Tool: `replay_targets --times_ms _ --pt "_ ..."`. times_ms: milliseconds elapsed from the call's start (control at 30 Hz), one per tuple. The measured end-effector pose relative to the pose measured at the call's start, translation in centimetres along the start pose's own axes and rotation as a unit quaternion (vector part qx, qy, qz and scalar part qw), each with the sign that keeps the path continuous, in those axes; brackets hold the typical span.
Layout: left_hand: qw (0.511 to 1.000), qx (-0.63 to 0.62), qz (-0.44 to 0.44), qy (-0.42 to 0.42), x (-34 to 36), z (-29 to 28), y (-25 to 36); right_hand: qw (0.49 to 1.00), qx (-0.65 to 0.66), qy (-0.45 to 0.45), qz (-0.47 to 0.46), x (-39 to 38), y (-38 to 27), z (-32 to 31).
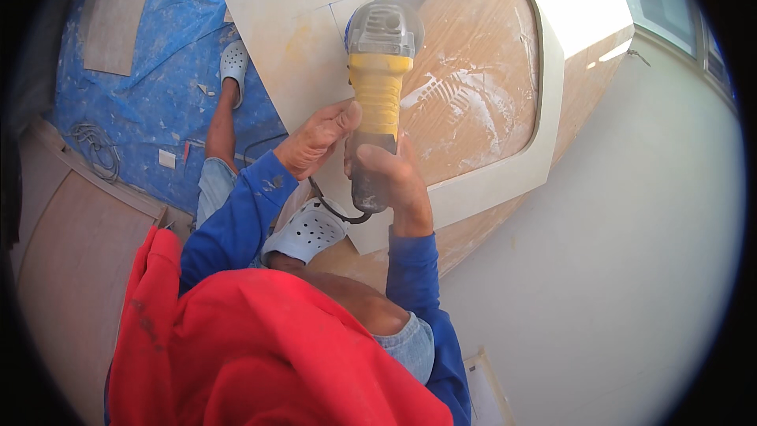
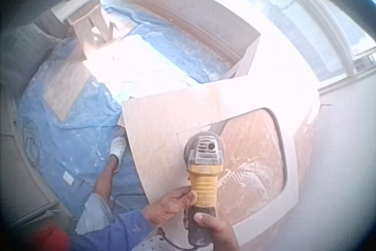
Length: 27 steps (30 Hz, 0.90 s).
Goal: The person uses a handheld angle grinder to grind along a marked curved line on a large white tile. The person holds the tile steady with one hand while guiding the grinder with the other, creating dust as the cut progresses.
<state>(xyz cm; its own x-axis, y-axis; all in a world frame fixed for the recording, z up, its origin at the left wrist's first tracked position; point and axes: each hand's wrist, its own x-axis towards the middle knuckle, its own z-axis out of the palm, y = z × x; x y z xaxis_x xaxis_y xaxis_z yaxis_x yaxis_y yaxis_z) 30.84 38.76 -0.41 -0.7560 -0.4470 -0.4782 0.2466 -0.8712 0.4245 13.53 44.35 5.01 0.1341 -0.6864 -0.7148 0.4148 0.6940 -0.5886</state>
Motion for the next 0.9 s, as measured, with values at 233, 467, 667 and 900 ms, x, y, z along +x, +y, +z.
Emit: replay_targets --times_ms 233,467,667,900 --pt "1.000 -0.004 -0.020 -0.001 0.1 -0.4 -0.4 1.000 -0.005 0.007 0.005 -0.2 0.1 -0.3" --pt "1.000 -0.003 -0.011 0.006 0.0 -0.5 -0.8 1.000 -0.022 -0.002 0.005 -0.2 -0.1 -0.5" --pt "0.999 -0.016 -0.027 -0.018 -0.1 -0.6 -0.5 1.000 -0.023 0.003 0.006 -0.4 -0.4 -0.4" --pt "1.000 0.000 -0.011 -0.003 -0.5 0.0 -1.1 1.000 -0.022 0.000 0.011 -1.0 -0.1 -0.7"
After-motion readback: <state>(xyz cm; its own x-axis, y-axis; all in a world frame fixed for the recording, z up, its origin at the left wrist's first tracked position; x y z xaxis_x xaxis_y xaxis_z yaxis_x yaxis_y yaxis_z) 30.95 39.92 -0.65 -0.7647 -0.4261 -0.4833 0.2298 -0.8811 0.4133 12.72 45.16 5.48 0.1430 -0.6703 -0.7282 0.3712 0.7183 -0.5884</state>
